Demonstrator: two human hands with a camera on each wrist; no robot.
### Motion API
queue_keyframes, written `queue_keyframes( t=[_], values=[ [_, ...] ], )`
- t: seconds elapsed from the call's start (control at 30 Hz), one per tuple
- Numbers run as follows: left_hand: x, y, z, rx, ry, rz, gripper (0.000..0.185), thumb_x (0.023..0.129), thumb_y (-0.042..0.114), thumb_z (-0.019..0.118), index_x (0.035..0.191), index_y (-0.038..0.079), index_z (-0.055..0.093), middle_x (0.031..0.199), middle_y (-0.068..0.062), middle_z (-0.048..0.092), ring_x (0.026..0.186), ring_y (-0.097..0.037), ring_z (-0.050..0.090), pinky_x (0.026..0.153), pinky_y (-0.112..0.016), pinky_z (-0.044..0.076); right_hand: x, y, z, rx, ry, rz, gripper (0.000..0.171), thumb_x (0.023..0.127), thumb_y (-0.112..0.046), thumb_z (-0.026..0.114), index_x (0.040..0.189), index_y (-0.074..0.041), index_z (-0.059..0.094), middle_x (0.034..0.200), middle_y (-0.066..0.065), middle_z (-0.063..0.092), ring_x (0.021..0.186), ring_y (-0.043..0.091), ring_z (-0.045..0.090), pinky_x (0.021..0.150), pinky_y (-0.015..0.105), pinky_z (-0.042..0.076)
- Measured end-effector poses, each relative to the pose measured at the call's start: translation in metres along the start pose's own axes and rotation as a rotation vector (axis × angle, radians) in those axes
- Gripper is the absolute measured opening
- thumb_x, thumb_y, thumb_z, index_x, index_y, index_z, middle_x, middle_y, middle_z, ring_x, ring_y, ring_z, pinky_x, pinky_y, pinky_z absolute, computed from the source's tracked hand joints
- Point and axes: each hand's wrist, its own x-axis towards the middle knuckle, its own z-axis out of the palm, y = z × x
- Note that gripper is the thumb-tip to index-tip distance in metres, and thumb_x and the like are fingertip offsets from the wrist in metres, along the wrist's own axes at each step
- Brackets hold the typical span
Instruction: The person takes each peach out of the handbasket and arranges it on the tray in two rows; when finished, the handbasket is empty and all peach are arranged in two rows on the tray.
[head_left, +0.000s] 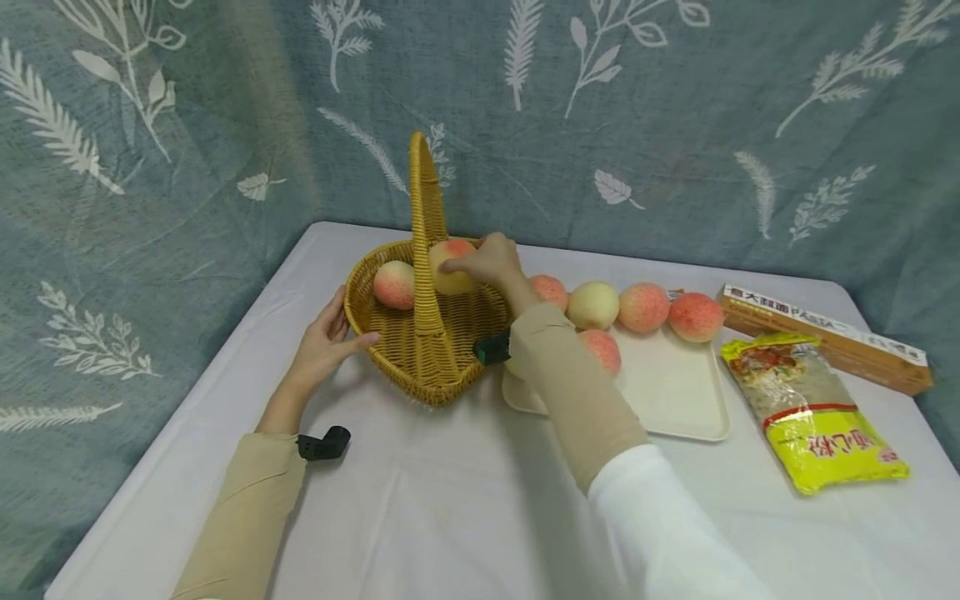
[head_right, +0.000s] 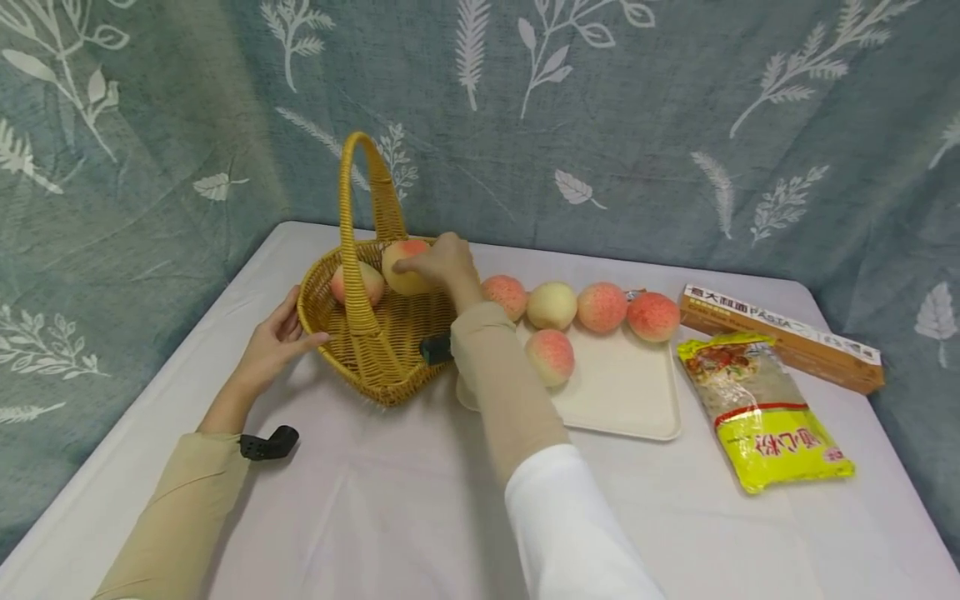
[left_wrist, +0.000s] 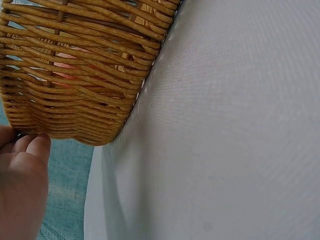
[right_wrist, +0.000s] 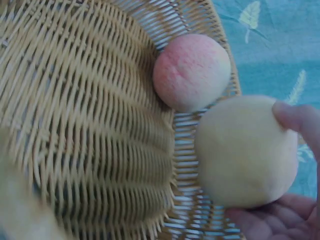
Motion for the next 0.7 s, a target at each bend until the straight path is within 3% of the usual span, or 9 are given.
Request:
queue_keyframes(
  t=[0.07,0.1,0.17,0.23,0.7],
  values=[
    [-0.001,0.000,0.000,0.004,-0.001,0.003,0.091,0.079,0.013,0.067,0.142,0.009,0.002,0.147,-0.009,0.001,0.132,-0.019,0.007,0.107,-0.022,0.015,-0.002,0.001,-0.005,0.035,-0.014,-0.049,0.046,0.065,-0.043,0.074,0.053,-0.013,0.042,0.051,-0.005,0.030,0.046,0.009,0.024,0.041,0.021,0.023],
    [-0.001,0.000,-0.001,0.004,-0.002,0.006,0.091,0.079,0.012,0.067,0.142,0.009,0.002,0.147,-0.009,0.001,0.132,-0.019,0.007,0.107,-0.023,0.015,-0.003,0.001,-0.008,0.054,-0.025,-0.064,0.038,0.065,-0.043,0.074,0.060,-0.011,0.054,0.056,-0.004,0.041,0.050,0.010,0.034,0.043,0.020,0.030],
    [0.000,0.000,-0.001,-0.001,-0.004,0.005,0.091,0.079,0.012,0.067,0.142,0.009,0.001,0.147,-0.009,0.000,0.132,-0.020,0.007,0.107,-0.023,0.015,-0.005,0.002,-0.015,0.093,-0.053,-0.088,0.043,0.065,-0.043,0.075,0.089,-0.008,0.066,0.078,-0.001,0.057,0.069,0.012,0.049,0.054,0.020,0.043],
    [0.001,-0.003,-0.001,-0.002,-0.002,0.000,0.092,0.079,0.013,0.067,0.142,0.010,0.001,0.147,-0.008,0.000,0.133,-0.019,0.007,0.107,-0.021,0.015,-0.007,0.003,-0.021,0.131,-0.066,-0.103,0.061,0.065,-0.041,0.075,0.115,-0.010,0.060,0.105,0.001,0.059,0.093,0.015,0.052,0.070,0.024,0.049],
    [0.002,-0.003,-0.002,-0.029,-0.005,-0.036,0.091,0.080,0.011,0.066,0.142,0.008,-0.001,0.147,-0.010,-0.003,0.133,-0.020,0.005,0.107,-0.022,0.014,-0.028,0.020,-0.053,0.275,-0.102,-0.207,0.062,0.066,-0.028,0.078,0.121,-0.011,0.055,0.108,0.001,0.060,0.093,0.011,0.056,0.078,0.025,0.049]
  ],
)
